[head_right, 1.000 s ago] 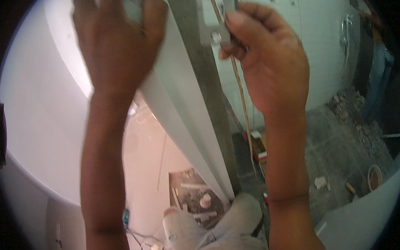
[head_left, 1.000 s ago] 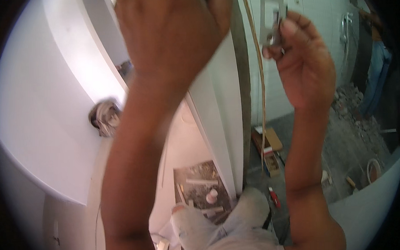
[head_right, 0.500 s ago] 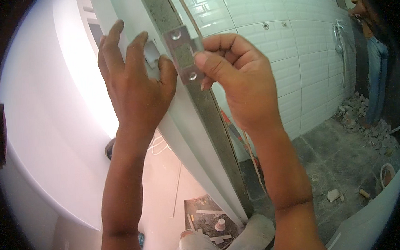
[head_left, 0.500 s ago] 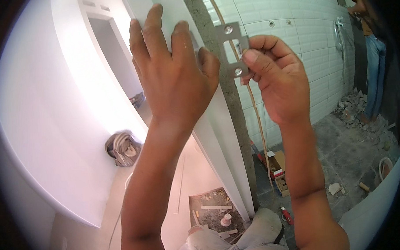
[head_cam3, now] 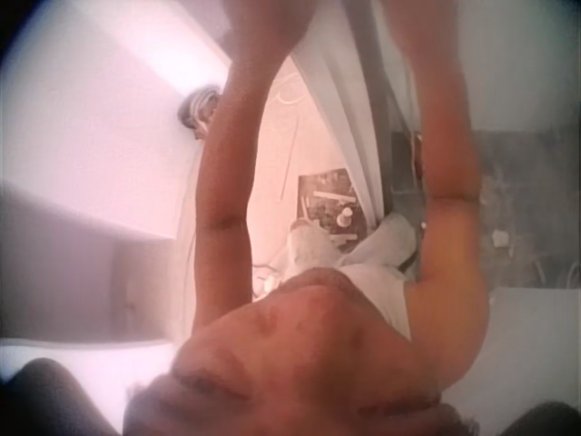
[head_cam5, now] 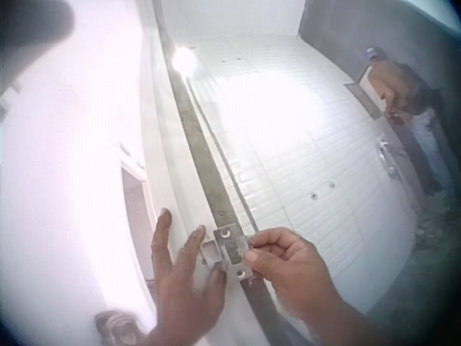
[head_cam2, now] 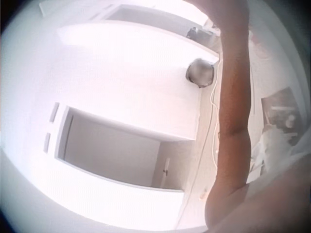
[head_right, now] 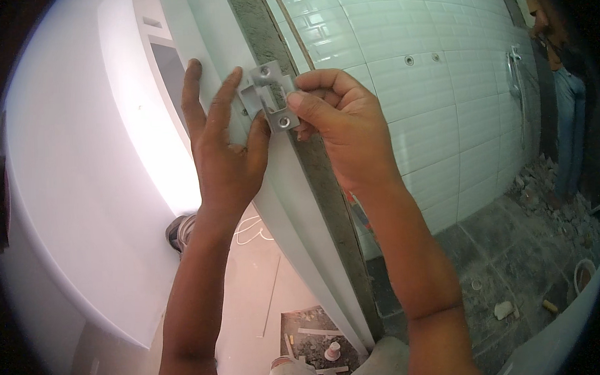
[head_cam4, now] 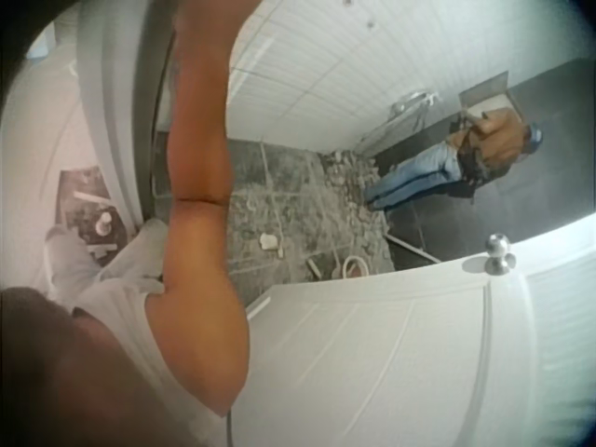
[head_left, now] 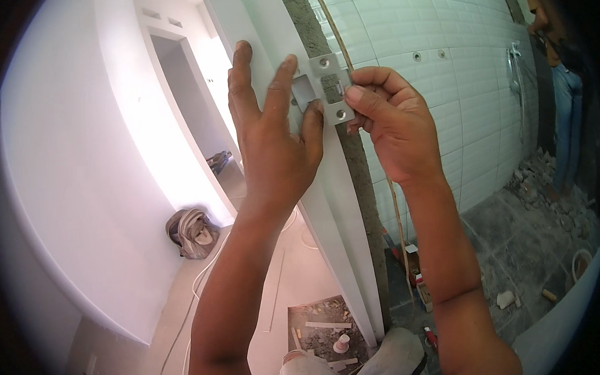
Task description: The person uses a utility knife to cut a rectangular recess into a white door frame, then fits a metal strike plate into the recess. They insert screws and use a screwdriver to secure the plate to the frame.
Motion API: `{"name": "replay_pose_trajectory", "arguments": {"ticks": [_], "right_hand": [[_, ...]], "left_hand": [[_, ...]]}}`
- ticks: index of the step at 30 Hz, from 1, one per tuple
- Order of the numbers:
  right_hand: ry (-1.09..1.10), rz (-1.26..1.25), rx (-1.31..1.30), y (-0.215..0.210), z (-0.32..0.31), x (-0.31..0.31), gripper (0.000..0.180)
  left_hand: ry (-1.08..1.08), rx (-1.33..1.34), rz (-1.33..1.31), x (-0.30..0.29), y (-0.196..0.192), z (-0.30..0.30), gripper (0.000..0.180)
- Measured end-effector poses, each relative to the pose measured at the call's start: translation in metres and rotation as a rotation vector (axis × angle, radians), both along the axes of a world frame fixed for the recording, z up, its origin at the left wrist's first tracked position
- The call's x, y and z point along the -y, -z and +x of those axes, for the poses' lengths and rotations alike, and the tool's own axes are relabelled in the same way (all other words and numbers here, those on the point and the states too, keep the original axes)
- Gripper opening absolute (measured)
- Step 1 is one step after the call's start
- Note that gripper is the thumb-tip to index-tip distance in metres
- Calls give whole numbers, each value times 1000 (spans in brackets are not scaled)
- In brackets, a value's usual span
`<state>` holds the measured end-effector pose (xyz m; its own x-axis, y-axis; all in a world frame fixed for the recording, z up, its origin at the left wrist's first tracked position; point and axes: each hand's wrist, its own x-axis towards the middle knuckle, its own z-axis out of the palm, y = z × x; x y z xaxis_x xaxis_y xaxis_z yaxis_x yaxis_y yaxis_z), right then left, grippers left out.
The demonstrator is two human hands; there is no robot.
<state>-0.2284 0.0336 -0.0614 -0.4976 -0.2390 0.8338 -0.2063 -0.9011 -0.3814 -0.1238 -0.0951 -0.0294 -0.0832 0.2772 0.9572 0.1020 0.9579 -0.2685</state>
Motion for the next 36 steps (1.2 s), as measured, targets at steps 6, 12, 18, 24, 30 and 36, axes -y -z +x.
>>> {"name": "replay_pose_trajectory", "arguments": {"ticks": [6,12,18,24,30,36], "right_hand": [[83,77,10,-9,13,9,28],[182,95,39,-16,20,16,20],[617,192,39,-23,37,20,18],[759,177,-40,-10,33,35,21],[469,178,9,-17,17,29,21],[326,167,7,-16,8,25,23]], "left_hand": [[109,-13,42,10,9,1,58],[178,42,-10,17,15,6,70],[112,78,0,18,17,13,71],[25,45,49,15,21,23,64],[-147,109,8,3,2,28,60],[-153,181,25,0,-10,29,59]]}}
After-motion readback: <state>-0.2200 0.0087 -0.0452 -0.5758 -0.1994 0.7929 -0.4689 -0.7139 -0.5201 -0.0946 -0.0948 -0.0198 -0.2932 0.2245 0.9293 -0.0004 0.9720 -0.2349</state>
